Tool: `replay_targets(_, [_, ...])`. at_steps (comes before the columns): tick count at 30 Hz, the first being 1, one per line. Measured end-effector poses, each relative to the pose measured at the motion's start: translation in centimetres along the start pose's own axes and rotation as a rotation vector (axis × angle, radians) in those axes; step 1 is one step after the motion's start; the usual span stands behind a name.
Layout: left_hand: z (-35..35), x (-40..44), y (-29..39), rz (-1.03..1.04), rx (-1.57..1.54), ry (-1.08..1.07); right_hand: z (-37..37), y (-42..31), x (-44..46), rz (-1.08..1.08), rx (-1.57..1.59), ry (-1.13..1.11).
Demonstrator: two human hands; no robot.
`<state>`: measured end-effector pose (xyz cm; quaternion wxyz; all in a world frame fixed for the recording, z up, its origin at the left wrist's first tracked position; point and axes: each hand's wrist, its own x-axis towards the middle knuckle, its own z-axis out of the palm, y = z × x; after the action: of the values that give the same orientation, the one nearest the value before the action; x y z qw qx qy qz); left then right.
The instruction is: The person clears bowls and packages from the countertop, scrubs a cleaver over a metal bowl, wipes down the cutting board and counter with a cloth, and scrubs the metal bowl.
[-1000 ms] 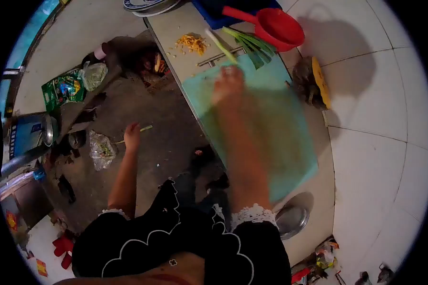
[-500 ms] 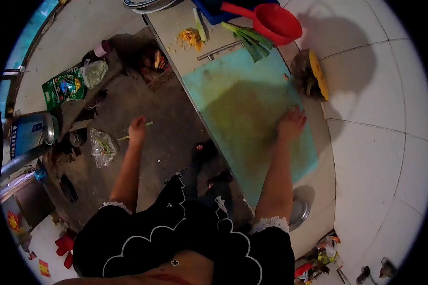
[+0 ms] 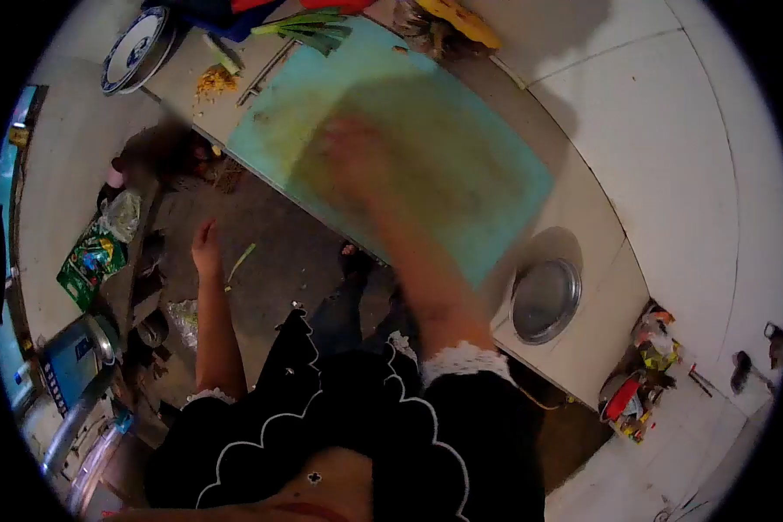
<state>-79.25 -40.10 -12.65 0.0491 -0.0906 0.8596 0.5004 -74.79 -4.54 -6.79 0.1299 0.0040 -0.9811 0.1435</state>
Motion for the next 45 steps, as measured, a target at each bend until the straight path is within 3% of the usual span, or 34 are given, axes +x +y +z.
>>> replay_targets(2, [0.2,-0.3,-0.9,-0.015,-0.019,0.001,-3.1,8.0,-5.1,0.162,-0.262,0.160])
replay_targets(3, [0.2,-0.1,-2.7,0.008,0.053,0.004,-4.0,13.4,-8.6,0.316,-0.309,0.056])
replay_targets(4, [0.1,0.4,-5.4,0.029,0.131,0.009,-4.4,17.5,-11.6,0.459,-0.297,0.219])
replay_targets(5, [-0.2,0.7,-6.9,0.051,0.212,0.014,-7.2,18.9,-14.0,0.418,-0.290,0.255])
replay_targets(7, [-0.3,-0.4,-5.4,-0.033,0.161,0.002,-8.0,20.0,-16.0,0.380,-0.602,0.391])
replay_targets(10, [0.0,-0.5,-4.9,-0.056,0.110,-0.002,-3.7,16.1,-15.8,0.392,-0.423,0.357])
replay_targets(11, [0.0,-0.5,-5.0,-0.047,0.099,-0.003,-1.7,11.7,-14.7,0.372,-0.150,0.383])
replay_targets(12, [0.1,-0.5,-4.1,-0.042,0.131,-0.003,-1.7,4.7,-11.6,0.558,0.037,0.294])
replay_targets(13, [0.3,-0.8,-2.5,-0.037,0.162,-0.007,-1.0,0.0,-9.7,0.511,0.051,0.193])
replay_targets(14, [0.5,-1.2,-0.9,-0.030,0.193,-0.012,3.9,-3.4,-9.8,0.450,0.406,0.394])
replay_targets(15, [0.8,-1.7,0.5,-0.043,0.130,-0.008,3.1,-6.8,-7.9,0.189,0.435,0.382])
replay_targets(17, [1.6,-2.0,2.6,-0.065,0.002,-0.003,4.0,-10.9,-5.3,0.072,0.219,0.281])
replay_targets(22, [2.3,-0.9,1.5,0.069,0.080,-0.077,-0.6,-5.9,-10.2,0.127,0.293,0.108])
replay_targets(23, [2.3,-0.7,0.8,0.092,0.114,-0.069,-0.9,-3.0,-13.8,0.142,0.283,0.203])
replay_targets(26, [2.1,-1.5,0.3,0.060,0.144,-0.072,-5.9,0.6,-23.3,0.366,0.049,0.236])
replay_targets(28, [1.8,-1.3,-1.1,0.002,0.218,-0.058,-7.7,-1.4,-25.7,0.571,-0.182,0.096])
replay_targets(31, [1.1,-1.8,-3.4,-0.044,0.163,-0.030,-4.7,-2.0,-22.9,0.511,-0.119,0.069])
replay_targets(33, [0.1,-2.3,-3.9,-0.055,0.116,0.021,-2.1,-3.5,-17.3,0.305,-0.046,0.116])
replay_targets(35, [-1.0,-2.9,-3.8,-0.057,0.114,0.087,1.0,-4.9,-11.2,0.226,-0.071,-0.010])
replay_targets(39, [-3.8,-3.1,-5.4,-0.106,0.058,0.151,4.2,-10.2,1.7,0.005,0.115,0.158])
replay_targets(41, [-5.0,-3.2,-6.5,-0.047,-0.012,0.142,7.0,-13.3,5.7,-0.012,0.135,0.142])
replay_targets(44, [-5.7,-3.4,-5.4,-0.134,-0.074,0.158,9.3,-15.8,8.7,-0.126,0.178,0.103])
replay_targets(45, [-5.8,-3.3,-4.8,-0.112,-0.026,0.152,9.2,-16.0,8.6,-0.008,0.499,0.112])
